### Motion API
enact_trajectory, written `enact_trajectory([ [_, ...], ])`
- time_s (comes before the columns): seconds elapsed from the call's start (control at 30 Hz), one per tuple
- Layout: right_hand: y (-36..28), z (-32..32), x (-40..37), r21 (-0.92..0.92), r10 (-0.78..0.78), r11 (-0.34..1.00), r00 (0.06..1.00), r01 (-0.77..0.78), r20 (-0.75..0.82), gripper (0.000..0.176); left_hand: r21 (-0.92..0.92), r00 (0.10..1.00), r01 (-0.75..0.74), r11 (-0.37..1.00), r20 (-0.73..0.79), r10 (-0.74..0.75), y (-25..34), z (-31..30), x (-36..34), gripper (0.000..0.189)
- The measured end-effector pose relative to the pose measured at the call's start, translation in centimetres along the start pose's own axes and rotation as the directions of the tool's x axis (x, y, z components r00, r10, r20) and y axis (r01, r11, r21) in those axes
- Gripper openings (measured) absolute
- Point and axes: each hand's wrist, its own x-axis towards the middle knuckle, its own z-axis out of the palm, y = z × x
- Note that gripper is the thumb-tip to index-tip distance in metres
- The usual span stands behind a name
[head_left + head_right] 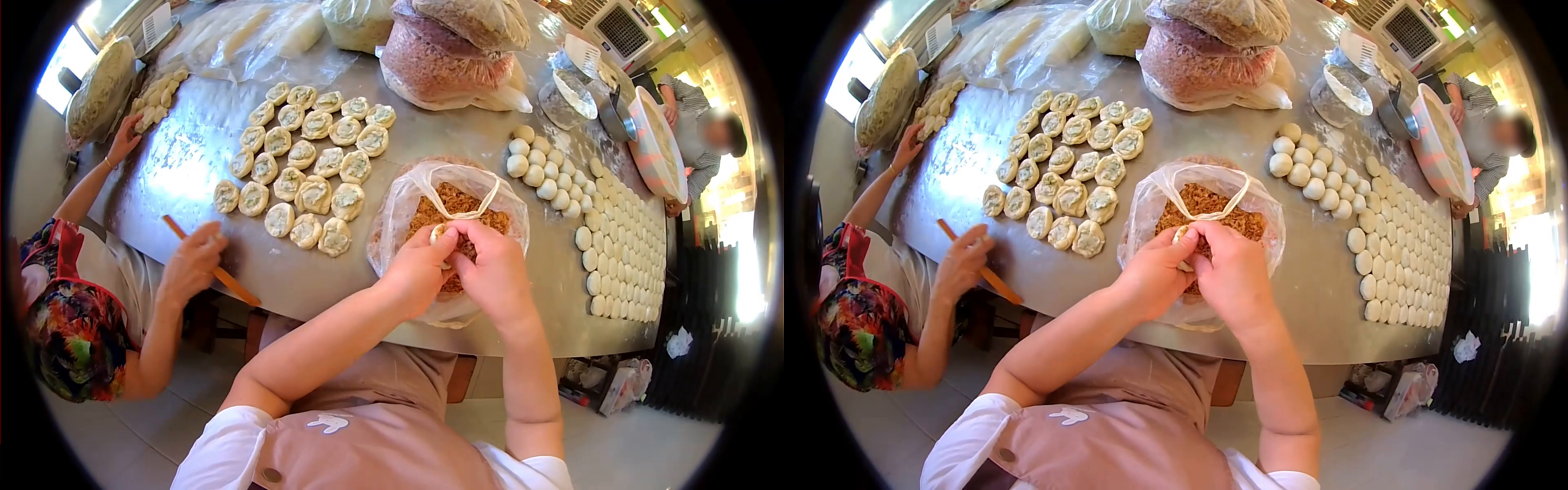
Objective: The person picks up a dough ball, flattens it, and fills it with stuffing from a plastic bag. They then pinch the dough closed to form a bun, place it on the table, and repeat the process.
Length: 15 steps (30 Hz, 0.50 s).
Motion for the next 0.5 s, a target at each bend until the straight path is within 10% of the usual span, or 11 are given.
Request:
enact_trajectory([
  [0.17,0.2,-0.8,-0.4,0.146,0.099,0.984,0.994,-0.106,0.056,0.027,0.118,0.996,-0.083,0.990,-0.027,0.086,0.1,0.0,-0.3,0.026],
  [0.27,2.0,-1.0,-0.4,-0.050,0.103,0.993,0.995,-0.103,-0.002,0.027,0.863,0.738,-0.476,0.171,0.286,0.611,-0.6,-2.0,0.4,0.024],
  [0.37,2.1,-0.9,-0.9,-0.205,-0.009,0.979,0.996,-0.009,-0.087,0.028,0.913,0.712,-0.401,-0.072,0.360,0.603,0.2,-1.3,-0.5,0.025],
  [0.5,2.6,-1.1,-1.5,-0.079,0.071,0.994,0.996,-0.075,-0.044,0.039,0.445,0.978,-0.210,0.871,0.088,0.191,0.5,-1.9,0.5,0.028],
])
